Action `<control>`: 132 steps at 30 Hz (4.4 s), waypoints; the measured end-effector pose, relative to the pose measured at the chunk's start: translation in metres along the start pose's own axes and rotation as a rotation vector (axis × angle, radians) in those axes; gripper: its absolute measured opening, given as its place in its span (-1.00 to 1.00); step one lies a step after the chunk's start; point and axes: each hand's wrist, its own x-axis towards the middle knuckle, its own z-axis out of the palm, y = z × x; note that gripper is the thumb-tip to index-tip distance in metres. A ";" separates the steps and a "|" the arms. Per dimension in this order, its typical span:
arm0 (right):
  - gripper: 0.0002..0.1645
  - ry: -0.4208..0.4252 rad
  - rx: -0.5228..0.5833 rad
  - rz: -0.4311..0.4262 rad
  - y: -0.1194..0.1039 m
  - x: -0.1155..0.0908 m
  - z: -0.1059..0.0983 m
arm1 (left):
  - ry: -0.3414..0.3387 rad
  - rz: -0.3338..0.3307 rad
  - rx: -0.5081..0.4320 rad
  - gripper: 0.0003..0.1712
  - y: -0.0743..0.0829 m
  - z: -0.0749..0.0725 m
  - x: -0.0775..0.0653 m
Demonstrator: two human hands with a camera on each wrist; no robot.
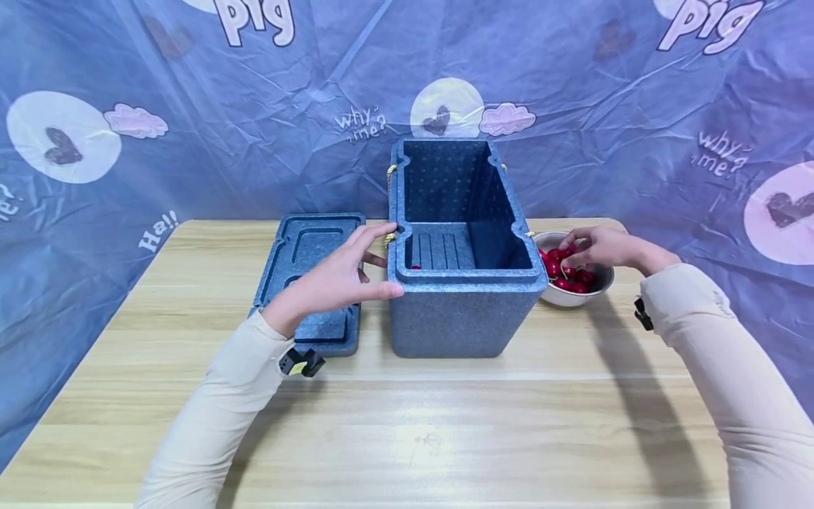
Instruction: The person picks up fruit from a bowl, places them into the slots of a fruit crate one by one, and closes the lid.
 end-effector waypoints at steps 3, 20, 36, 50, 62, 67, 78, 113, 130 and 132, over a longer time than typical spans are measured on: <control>-0.49 -0.008 0.008 -0.012 0.003 0.001 0.005 | 0.002 0.002 0.005 0.03 0.000 0.000 0.000; -0.56 0.038 -0.132 -0.083 0.008 0.008 0.022 | -0.001 -0.010 -0.010 0.04 0.001 0.000 0.000; -0.59 0.088 -0.174 -0.090 0.011 0.011 0.028 | 0.002 -0.005 0.007 0.04 0.000 -0.001 0.001; -0.55 0.106 -0.142 -0.094 0.004 -0.001 0.018 | 0.001 -0.008 -0.008 0.03 0.000 -0.001 0.001; -0.52 0.186 -0.130 -0.057 -0.017 -0.021 -0.011 | -0.006 -0.013 -0.012 0.02 -0.001 -0.001 0.001; -0.50 0.215 -0.117 -0.036 -0.025 -0.032 -0.028 | -0.003 -0.018 -0.015 0.03 -0.001 -0.001 0.001; -0.71 0.353 0.048 -0.121 -0.057 -0.047 -0.054 | -0.001 -0.023 -0.016 0.03 0.000 -0.001 0.001; -0.68 0.069 0.276 -0.383 -0.174 -0.025 -0.045 | -0.009 -0.031 -0.012 0.03 0.004 0.000 -0.001; -0.60 -0.049 0.208 -0.389 -0.198 -0.003 -0.029 | -0.009 -0.018 -0.019 0.03 0.001 0.001 0.000; -0.59 -0.054 0.204 -0.386 -0.199 -0.002 -0.028 | -0.008 -0.013 -0.020 0.03 0.000 0.002 0.001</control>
